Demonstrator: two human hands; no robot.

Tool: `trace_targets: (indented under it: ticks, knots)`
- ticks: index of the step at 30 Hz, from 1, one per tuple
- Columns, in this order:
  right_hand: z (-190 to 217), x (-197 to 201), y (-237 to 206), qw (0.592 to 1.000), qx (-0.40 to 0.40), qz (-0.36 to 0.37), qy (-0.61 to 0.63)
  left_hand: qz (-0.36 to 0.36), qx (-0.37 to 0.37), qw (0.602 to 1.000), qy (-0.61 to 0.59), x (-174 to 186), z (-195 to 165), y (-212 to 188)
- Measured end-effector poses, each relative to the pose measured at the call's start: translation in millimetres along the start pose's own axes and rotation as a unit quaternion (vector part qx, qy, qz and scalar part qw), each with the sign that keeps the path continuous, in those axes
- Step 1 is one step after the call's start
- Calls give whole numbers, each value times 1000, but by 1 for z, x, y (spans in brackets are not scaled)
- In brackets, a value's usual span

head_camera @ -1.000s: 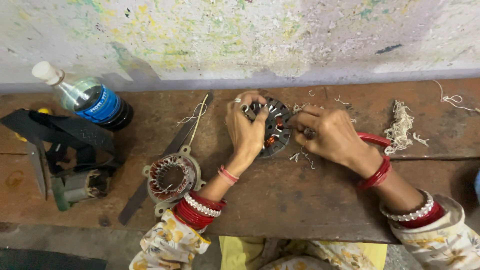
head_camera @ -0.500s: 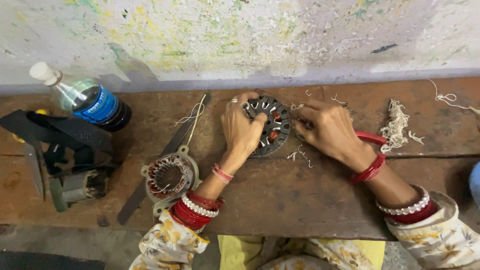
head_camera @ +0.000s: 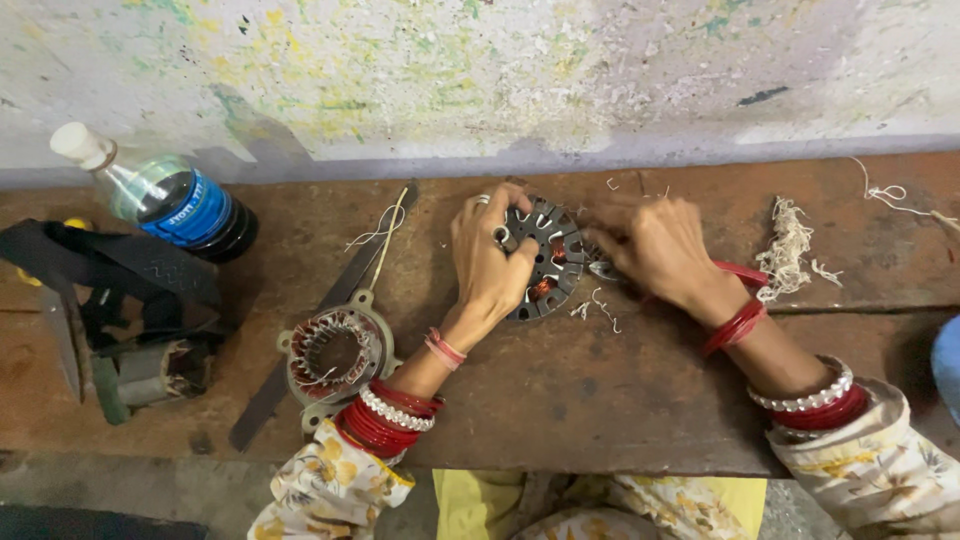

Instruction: The person uses pliers to remove old copper wire from the slots of a motor stator core. They repeatedly pull and cut the wire, clearing debris from the slots. A second stator core and a bottle are visible on the workbench.

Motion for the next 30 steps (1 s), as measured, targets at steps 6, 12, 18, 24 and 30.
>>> trace_targets:
  ticks: [6, 12, 18, 24, 30]
  knots:
    - [-7, -1, 0, 997, -45, 26, -51, 5, -3, 1000, -2, 1, -1, 1]
    - [-4, -10, 3, 998, -50, -18, -36, 8, 4, 1000, 1, 1, 0, 2]
    - [-14, -11, 0, 996, -81, 15, 28, -11, -1, 1000, 16, -4, 2, 1]
    - [-24, -4, -6, 953, -201, 4, 228, -29, 30, 999, -13, -3, 8, 0]
    - [-2, -4, 1, 848, -101, 72, 515, -44, 24, 999, -5, -3, 6, 0]
Point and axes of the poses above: each hand's wrist, its own y-axis towards the middle knuckle, its own x-axis out of the back of the hand, z = x × y, the point moved 3 cm from there along y, towards the middle knuckle
